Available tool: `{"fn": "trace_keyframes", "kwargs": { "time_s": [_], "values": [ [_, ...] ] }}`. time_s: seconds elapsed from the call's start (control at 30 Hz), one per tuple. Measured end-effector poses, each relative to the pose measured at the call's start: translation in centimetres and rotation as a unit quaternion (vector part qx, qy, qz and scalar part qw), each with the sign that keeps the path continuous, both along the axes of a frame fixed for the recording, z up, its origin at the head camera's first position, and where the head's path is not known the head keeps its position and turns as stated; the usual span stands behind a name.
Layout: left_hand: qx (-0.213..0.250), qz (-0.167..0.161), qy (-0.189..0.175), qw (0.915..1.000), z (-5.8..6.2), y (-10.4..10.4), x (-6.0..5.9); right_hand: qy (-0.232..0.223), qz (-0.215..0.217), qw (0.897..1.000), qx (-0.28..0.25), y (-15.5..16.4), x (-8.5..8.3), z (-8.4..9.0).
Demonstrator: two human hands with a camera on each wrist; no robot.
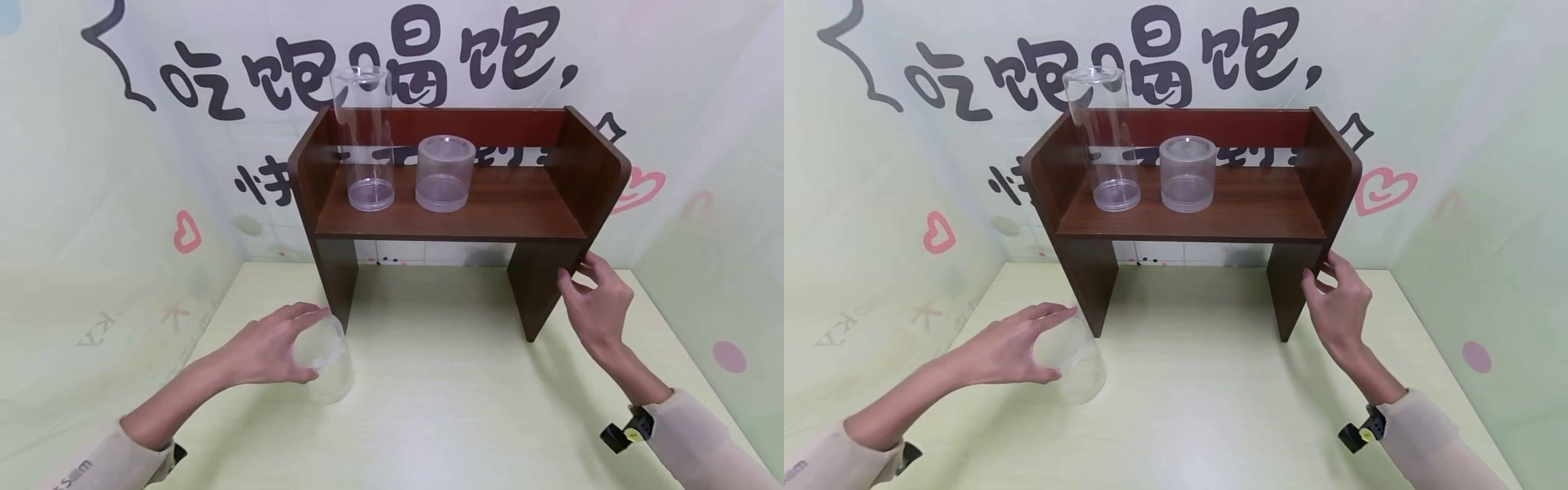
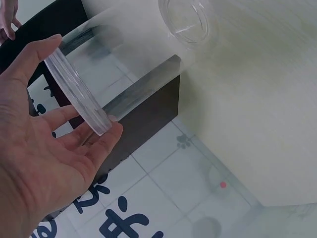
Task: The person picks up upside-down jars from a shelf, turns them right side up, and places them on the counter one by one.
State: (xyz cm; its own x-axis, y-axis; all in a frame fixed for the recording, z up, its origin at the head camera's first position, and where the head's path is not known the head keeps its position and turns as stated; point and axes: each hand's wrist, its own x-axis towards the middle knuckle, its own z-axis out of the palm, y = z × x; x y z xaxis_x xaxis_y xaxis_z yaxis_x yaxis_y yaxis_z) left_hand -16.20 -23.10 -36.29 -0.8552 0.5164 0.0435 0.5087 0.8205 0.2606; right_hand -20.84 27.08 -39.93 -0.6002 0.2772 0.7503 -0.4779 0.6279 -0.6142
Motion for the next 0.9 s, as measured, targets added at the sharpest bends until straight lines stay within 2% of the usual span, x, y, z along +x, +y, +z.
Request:
{"fn": "trace_keyframes", "kwargs": {
  "time_s": [0.23, 0.47, 0.7, 0.8, 0.9],
  "values": [
    [-0.027, 0.006, -0.003, 0.9996, 0.2, -0.3, -0.1, 0.001, -0.006, 1.000, 0.008, 0.0, 0.0, 0.0],
    [-0.039, 0.009, 0.037, 0.9985, 1.0, 0.0, -0.1, 0.002, -0.008, 1.000, 0.010, 0.0, -0.1, -0.1],
    [0.002, 0.006, 0.068, 0.9976, 2.3, 0.5, -0.2, 0.001, -0.008, 1.000, 0.008, 0.0, 0.0, 0.0],
    [0.042, 0.004, 0.076, 0.9963, 2.8, 0.8, -0.3, 0.002, -0.006, 1.000, 0.006, 0.0, 0.0, 0.0],
    [0.097, 0.000, 0.094, 0.9909, 3.4, 1.2, -0.5, 0.003, -0.006, 1.000, 0.005, 0.0, -0.1, 0.0]
  ]
}}
